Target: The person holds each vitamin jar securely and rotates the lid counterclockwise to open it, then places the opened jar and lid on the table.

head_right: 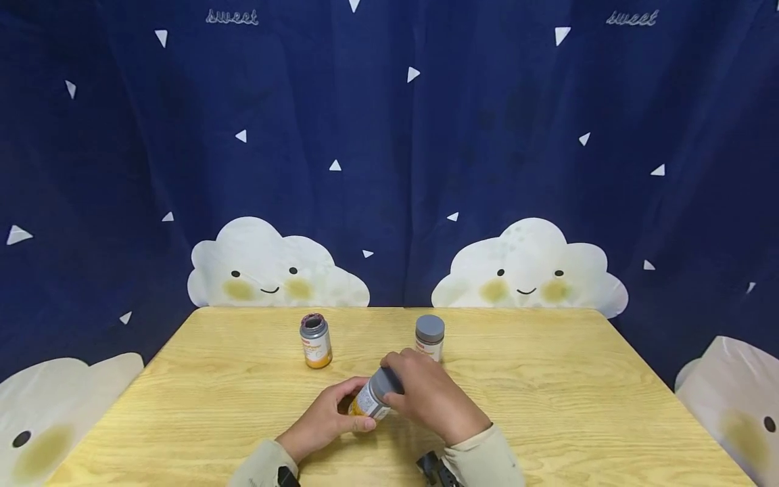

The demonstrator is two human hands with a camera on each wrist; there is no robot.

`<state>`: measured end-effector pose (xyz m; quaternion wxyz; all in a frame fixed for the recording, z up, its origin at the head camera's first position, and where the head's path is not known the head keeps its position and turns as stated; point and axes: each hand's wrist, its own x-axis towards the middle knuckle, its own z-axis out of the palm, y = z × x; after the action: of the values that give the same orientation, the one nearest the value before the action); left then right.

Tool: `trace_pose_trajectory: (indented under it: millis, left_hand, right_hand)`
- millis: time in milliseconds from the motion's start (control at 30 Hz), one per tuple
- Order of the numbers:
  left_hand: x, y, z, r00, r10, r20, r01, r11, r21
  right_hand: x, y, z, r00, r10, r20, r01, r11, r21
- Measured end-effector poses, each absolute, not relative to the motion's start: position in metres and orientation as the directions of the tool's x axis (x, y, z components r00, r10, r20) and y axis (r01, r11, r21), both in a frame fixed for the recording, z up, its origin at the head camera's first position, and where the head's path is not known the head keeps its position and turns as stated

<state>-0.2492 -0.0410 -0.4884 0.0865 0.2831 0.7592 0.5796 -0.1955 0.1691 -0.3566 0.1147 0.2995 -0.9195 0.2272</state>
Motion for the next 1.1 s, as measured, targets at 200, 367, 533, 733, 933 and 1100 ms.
trace_pose_trajectory:
  millis: [200, 367, 533, 733, 933, 1100]
  left_hand:
    - [-0.251, -0.041, -0.488, -0.820, 0.535, 0.206, 0.337, 0.160, 0.928]
    - [-0.251, -0.043, -0.489, -0.826, 0.531, 0.187, 0.324, 0.177, 0.929]
    - [-0.252, -0.042, -0.487, -0.830, 0.531, 0.173, 0.305, 0.171, 0.937]
    - [-0.252, -0.041, -0.485, -0.839, 0.523, 0.154, 0.274, 0.162, 0.948]
    - [-0.251, -0.041, -0.485, -0.851, 0.502, 0.154, 0.278, 0.182, 0.943]
    - [-0.251, -0.042, -0.485, -0.861, 0.484, 0.152, 0.283, 0.208, 0.936]
  right_hand:
    - [-0.196, 0.170, -0.357, -0.771, -0.524, 0.361, -0.631, 0.700, -0.332]
    - [-0.196, 0.167, -0.356, -0.843, -0.459, 0.279, -0.537, 0.732, -0.420]
    - [-0.198, 0.165, -0.351, -0.945, -0.262, 0.194, -0.325, 0.810, -0.488]
    - [-0.202, 0.163, -0.352, -0.950, -0.193, 0.244, -0.286, 0.850, -0.443]
    - [-0.203, 0.160, -0.356, -0.957, -0.185, 0.224, -0.269, 0.854, -0.446]
    - [-0.204, 0.159, -0.358, -0.952, -0.204, 0.226, -0.288, 0.846, -0.448]
